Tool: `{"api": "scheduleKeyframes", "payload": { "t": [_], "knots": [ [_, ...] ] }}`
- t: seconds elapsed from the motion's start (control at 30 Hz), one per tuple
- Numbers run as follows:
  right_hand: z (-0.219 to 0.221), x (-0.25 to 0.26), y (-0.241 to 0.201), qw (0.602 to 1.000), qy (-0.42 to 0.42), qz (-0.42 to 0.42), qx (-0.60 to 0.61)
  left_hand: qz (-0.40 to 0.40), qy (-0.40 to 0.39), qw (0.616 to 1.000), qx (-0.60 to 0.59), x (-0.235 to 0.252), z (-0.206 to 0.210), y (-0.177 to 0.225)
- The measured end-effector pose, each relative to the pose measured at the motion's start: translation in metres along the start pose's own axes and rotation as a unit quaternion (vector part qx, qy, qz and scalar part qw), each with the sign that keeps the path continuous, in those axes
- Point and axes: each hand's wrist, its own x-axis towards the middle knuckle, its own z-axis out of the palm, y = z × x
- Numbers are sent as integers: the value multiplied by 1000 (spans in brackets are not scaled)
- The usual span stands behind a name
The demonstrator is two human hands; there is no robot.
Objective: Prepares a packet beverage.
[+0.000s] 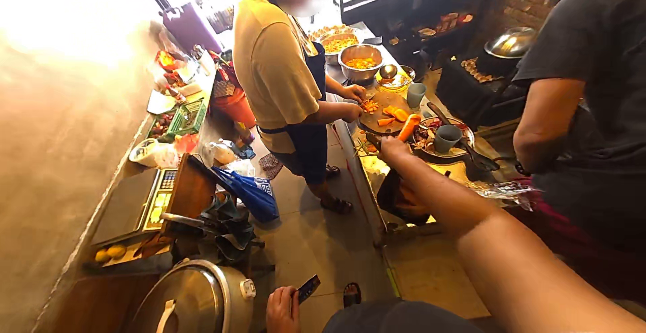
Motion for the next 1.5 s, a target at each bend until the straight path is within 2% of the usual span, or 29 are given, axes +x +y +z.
{"api": "scheduleKeyframes", "payload": {
  "t": [0.23, 0.33, 0.4, 0.5, 0.6, 0.63, 0.73, 0.8, 0.87, 0.93, 0.97, 1.03, 1.07, 1.13, 1.23, 1.33, 1.4, 1.5],
  "knots": [
    [-116, -31, 4, 987, 136, -57, 71, 57, -1, 998, -31, 24, 13, 23],
    [-139, -67, 26, 966, 192, -102, 140, 80, -27, 994, -67, 41, 16, 40],
    [-139, -92, 48, 948, 222, -142, 179, 98, -39, 990, -94, 54, 17, 53],
    [-117, -136, 70, 913, 216, -158, 307, 119, -43, 984, -123, 74, 18, 75],
    [-61, -177, 98, 848, 98, -143, 502, 112, 0, 981, -160, 89, 24, 96],
    [-39, -185, 110, 834, 71, -140, 529, 100, 9, 977, -190, 95, 25, 103],
    [14, -228, 135, 826, 10, -138, 547, 64, 4, 950, -307, 114, 28, 121],
    [39, -259, 148, 817, -68, -133, 556, 32, -13, 924, -380, 124, 28, 133],
    [61, -275, 155, 763, -159, -101, 618, -4, -38, 898, -439, 136, 28, 142],
    [80, -279, 155, 698, -204, -41, 685, -27, -84, 882, -462, 144, 27, 147],
    [85, -278, 152, 687, -212, -8, 696, -29, -109, 879, -463, 148, 28, 150],
    [87, -274, 139, 701, -177, 95, 684, -15, -143, 885, -443, 152, 31, 151],
    [86, -271, 130, 725, -139, 147, 658, 1, -150, 894, -422, 152, 33, 152],
    [84, -268, 124, 771, -98, 188, 600, 33, -152, 911, -383, 150, 33, 157],
    [78, -273, 131, 817, -100, 153, 547, 94, -110, 927, -346, 143, 33, 160],
    [68, -294, 139, 840, -107, 83, 525, 126, -82, 932, -331, 144, 35, 156],
    [58, -312, 140, 873, -108, 37, 475, 105, -59, 933, -339, 145, 33, 156],
    [48, -338, 142, 955, -37, -28, 292, 49, -54, 932, -355, 149, 24, 157]
  ]
}}
